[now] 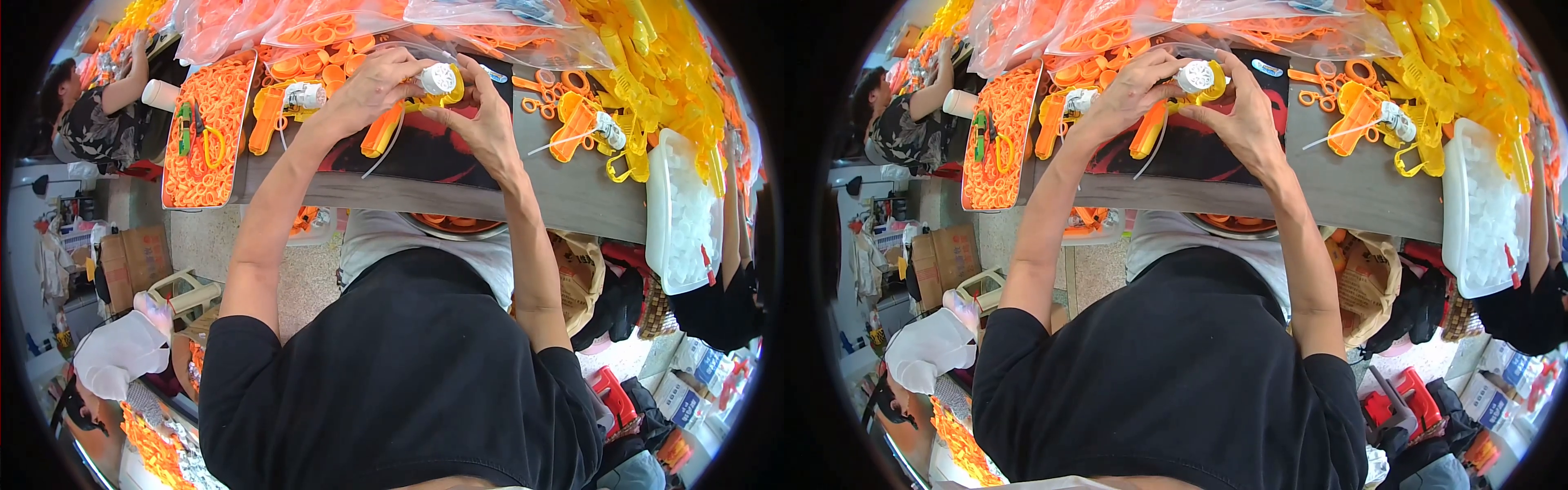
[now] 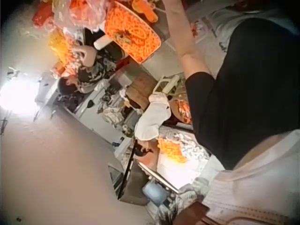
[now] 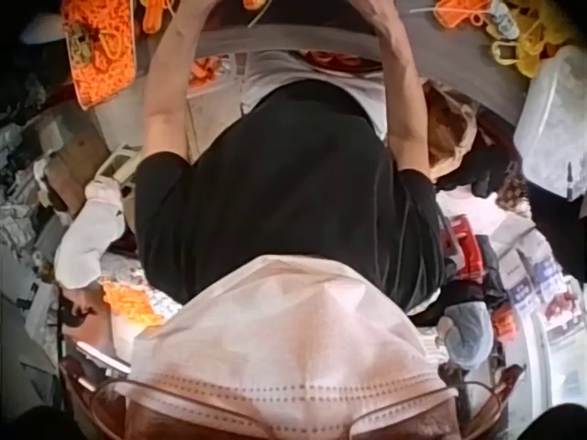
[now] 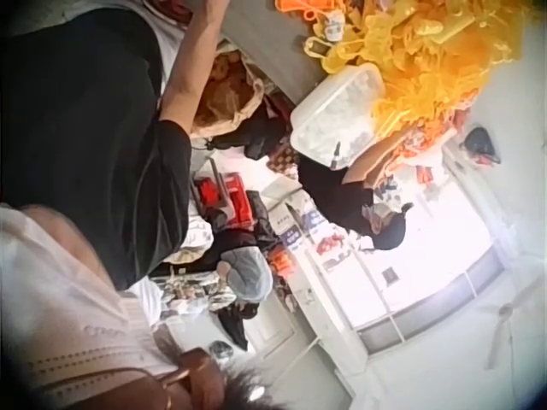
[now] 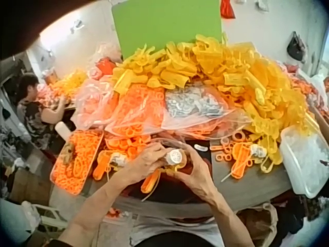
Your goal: Assembling and packaging toy water guns into plastic bags and boxes.
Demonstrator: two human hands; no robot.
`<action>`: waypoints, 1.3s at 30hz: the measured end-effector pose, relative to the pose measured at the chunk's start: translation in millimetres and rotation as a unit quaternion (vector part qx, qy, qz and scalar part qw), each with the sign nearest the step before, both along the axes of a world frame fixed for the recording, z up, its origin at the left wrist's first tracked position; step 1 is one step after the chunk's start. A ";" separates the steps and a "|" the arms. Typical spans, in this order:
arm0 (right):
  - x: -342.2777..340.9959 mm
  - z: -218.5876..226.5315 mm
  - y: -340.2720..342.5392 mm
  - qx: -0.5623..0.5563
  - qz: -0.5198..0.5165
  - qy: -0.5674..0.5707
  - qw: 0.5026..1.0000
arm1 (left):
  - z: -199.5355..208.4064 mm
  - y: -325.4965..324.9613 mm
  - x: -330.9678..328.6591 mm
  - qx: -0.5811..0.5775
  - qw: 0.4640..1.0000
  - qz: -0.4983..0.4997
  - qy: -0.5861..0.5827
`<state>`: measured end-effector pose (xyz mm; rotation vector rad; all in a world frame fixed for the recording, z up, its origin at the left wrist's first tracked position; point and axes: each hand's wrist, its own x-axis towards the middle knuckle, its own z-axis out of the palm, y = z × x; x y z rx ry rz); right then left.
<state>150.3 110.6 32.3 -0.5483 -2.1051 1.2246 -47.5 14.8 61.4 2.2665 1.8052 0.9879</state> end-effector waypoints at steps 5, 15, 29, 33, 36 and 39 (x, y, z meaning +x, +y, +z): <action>-4.0 -0.5 -2.7 0.023 -0.014 0.019 0.999 | -9.5 -2.1 1.6 0.023 0.999 0.024 -0.030; -10.6 15.4 -11.9 -0.011 -0.026 0.012 1.000 | 1.4 -6.2 1.4 0.004 0.998 0.051 0.026; 51.3 -18.8 20.1 0.210 -0.195 -0.127 0.950 | -49.5 -22.1 43.4 0.055 0.986 0.157 -0.014; 61.8 -20.7 64.1 0.385 -0.311 -0.322 0.807 | -53.7 6.3 48.2 0.116 0.961 0.144 -0.205; 57.9 -32.6 68.5 0.425 -0.292 -0.285 0.808 | -45.4 -8.6 42.3 0.195 0.938 0.265 -0.113; 58.7 -14.0 15.1 0.305 -0.164 -0.192 0.918 | -47.0 -39.5 56.0 0.103 0.948 0.295 -0.060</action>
